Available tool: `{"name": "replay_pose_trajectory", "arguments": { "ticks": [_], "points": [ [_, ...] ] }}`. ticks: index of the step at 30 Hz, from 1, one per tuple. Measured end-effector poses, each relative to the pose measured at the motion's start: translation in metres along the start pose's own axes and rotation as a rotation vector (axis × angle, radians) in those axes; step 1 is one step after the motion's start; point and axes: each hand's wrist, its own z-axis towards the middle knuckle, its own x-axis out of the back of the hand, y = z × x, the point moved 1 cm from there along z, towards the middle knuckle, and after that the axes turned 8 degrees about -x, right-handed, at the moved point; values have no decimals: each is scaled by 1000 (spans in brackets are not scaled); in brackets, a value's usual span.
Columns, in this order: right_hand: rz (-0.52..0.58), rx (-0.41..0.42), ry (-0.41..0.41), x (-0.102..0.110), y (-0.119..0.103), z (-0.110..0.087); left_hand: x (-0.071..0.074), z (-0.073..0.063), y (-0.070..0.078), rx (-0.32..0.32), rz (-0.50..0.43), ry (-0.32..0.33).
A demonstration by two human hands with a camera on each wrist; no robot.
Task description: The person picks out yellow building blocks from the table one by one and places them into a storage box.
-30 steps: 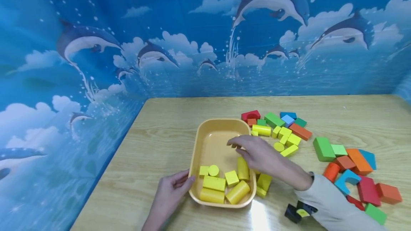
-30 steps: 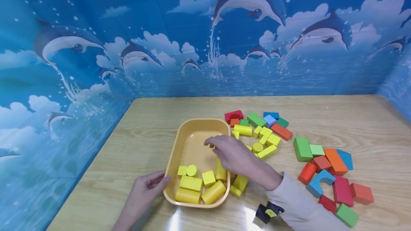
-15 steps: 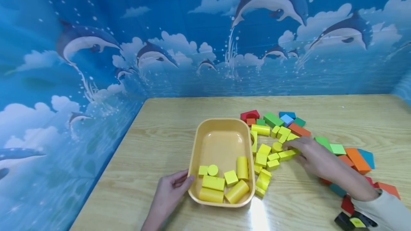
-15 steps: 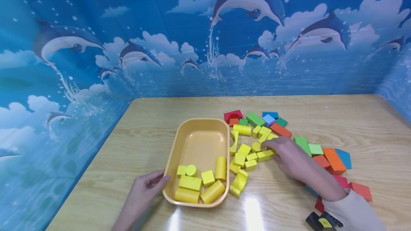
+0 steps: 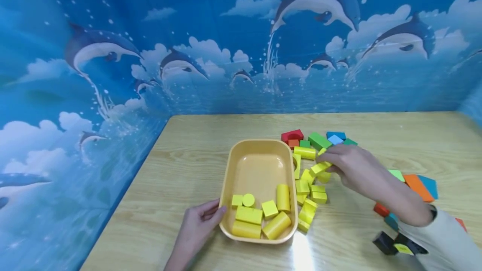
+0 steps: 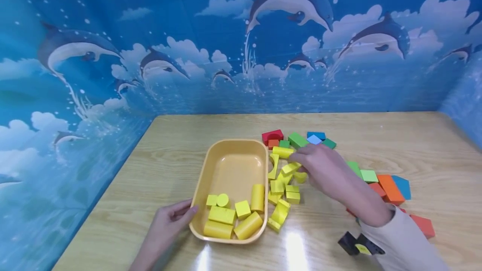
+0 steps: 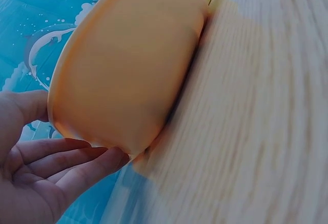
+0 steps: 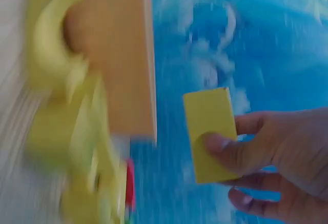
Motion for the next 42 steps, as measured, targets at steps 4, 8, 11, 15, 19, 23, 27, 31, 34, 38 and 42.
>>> {"name": "replay_pose_trajectory", "arguments": {
  "ticks": [4, 8, 11, 15, 19, 23, 27, 31, 34, 38, 42],
  "points": [
    [73, 207, 1, -10, -33, 34, 0, 0, 0, -1, -12, -8],
    [139, 327, -95, -39, -57, 53, 1, 0, 1, 5, -11, -12],
    [169, 365, -148, -56, -67, 60, 1, 1, 1, 5, -5, -11],
    [154, 379, -179, -69, -73, 62, 1, 1, 2, -3, 7, -11],
    [111, 371, -193, -75, -74, 62, 1, 2, 3, -12, 15, -12],
    [128, 320, -257, -78, -75, 60, 1, 2, 3, -10, 14, -12],
    [156, 252, -320, -77, -75, 60, 1, 1, 3, -6, 10, -10],
    [181, 204, -294, -68, -71, 57, 0, 1, 3, -3, 7, -16],
    [197, 191, -191, -53, -60, 52, 0, 0, 3, -3, 13, -17],
    [198, 141, -60, -32, -35, 37, 1, 0, 3, 2, 22, -10],
    [167, 36, -19, -20, -4, 14, 0, -1, 4, 12, 25, -8]
  ]
}}
